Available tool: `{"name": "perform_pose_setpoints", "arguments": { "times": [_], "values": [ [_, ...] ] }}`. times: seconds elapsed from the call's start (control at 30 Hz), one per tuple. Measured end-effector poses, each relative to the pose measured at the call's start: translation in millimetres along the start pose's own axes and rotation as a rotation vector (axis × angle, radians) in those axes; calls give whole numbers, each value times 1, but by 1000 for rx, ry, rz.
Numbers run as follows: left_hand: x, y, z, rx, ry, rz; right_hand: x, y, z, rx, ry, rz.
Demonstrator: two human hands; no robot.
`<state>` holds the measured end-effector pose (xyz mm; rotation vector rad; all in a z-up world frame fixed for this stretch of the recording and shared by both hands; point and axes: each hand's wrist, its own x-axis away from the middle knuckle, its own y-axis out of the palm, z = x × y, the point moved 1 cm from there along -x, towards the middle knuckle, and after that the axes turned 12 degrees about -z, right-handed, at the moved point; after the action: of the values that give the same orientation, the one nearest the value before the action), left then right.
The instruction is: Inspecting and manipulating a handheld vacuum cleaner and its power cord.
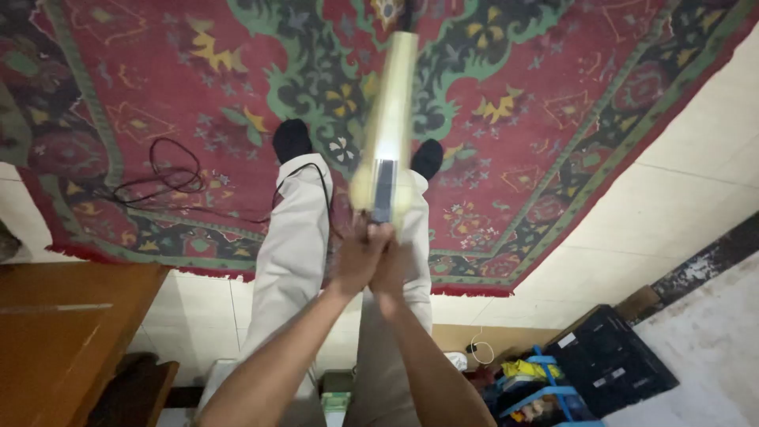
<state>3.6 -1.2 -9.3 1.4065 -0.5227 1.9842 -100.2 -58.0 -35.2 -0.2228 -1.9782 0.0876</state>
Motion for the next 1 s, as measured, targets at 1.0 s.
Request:
{"name": "perform_pose_setpoints", "arguments": {
  "times": [1.0],
  "values": [
    [-41, -10, -8, 252, -72, 231, -29, -11, -73, 54, -206, -99]
  ]
}}
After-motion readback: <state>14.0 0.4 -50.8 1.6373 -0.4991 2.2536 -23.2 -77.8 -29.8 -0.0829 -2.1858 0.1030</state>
